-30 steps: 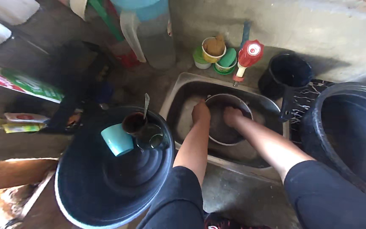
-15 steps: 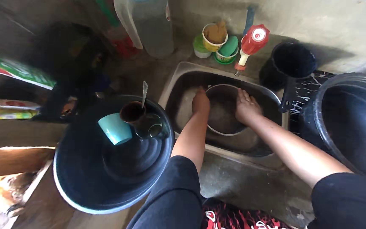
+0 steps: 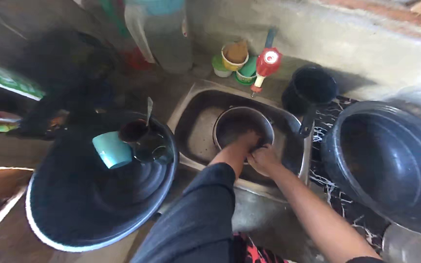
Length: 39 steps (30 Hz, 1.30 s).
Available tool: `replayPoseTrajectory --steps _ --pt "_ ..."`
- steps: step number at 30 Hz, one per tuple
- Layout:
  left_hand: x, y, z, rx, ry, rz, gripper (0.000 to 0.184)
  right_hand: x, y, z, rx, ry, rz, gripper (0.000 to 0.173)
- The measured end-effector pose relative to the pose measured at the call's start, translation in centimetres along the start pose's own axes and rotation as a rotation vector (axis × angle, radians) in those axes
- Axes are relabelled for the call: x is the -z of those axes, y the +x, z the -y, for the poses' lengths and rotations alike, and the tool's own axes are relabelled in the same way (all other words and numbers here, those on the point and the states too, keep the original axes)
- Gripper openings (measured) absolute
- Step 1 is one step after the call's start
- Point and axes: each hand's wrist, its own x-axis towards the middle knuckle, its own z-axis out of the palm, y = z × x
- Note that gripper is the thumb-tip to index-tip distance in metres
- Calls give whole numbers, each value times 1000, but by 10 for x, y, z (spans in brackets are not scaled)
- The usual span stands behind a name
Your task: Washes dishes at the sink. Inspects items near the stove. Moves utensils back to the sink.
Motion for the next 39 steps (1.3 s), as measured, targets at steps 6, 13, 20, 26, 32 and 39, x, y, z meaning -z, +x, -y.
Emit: replayPoseTrajectory --steps 6,13,20,26,32,39 --pt "22 -6 28 44 278 -26 49 0 2 -2 7 4 57 62" --pt "29 -59 -1 215 547 168 27 15 13 5 15 -46 256 57" --pt "20 -122 -10 266 329 78 46 21 18 11 -43 -82 342 55" --pt "10 -120 9 108 387 -3 57 16 20 5 -16 -90 298 53" --pt "22 -112 -3 255 344 154 63 17 19 8 -37 -55 241 46" --pt "11 -105 4 179 174 19 53 16 11 2 -78 -64 248 51"
